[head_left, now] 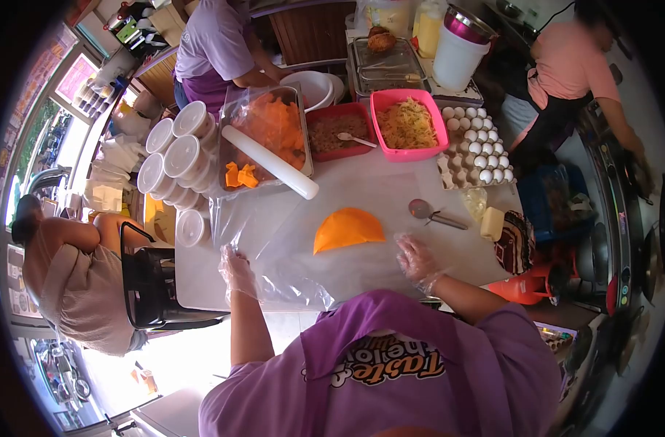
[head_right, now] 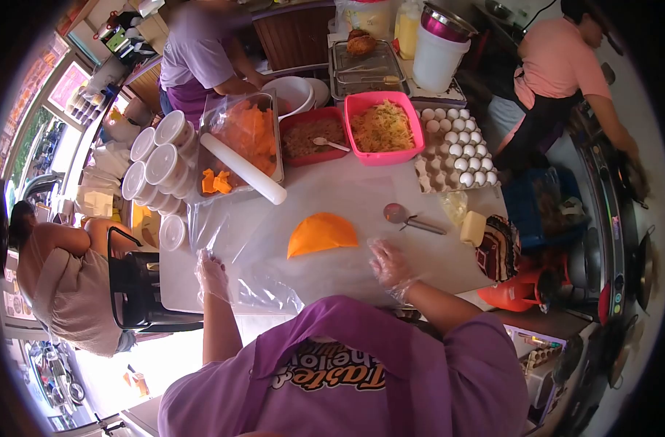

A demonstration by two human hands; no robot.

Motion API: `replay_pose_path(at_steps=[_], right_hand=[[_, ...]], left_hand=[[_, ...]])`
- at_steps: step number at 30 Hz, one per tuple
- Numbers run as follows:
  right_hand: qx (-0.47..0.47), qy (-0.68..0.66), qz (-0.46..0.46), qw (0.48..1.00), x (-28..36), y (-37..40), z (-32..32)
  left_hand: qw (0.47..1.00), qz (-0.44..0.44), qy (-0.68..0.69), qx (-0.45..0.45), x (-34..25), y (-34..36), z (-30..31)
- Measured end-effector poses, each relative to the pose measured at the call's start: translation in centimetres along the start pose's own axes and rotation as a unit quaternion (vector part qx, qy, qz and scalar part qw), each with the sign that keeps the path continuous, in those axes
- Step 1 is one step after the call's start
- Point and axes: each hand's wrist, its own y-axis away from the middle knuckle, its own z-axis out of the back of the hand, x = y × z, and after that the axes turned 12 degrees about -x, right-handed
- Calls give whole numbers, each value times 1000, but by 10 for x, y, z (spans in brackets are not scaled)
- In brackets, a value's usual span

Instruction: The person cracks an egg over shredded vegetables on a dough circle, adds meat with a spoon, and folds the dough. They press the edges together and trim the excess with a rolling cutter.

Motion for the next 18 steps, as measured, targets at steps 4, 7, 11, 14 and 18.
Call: replay_pose_path(at_steps=[4, 7, 11, 14, 18], right_hand=[[14, 16, -8, 1000, -1, 0, -1], [2, 19, 5, 1000, -8, 2, -5], [-11, -9, -5, 1000, -8, 15, -14], [-4, -2, -10, 1000, -7, 10, -10], [25, 9, -33, 999, -1, 6, -4]], left_hand=[[973, -176, 114, -97, 24, 48, -3], [856, -494, -75, -131, 50, 81, -1], [668, -622, -280, 298, 35, 152, -4], [660, -507, -431, 351, 74, 125, -14], [643, -449, -553, 281, 91, 76, -18]])
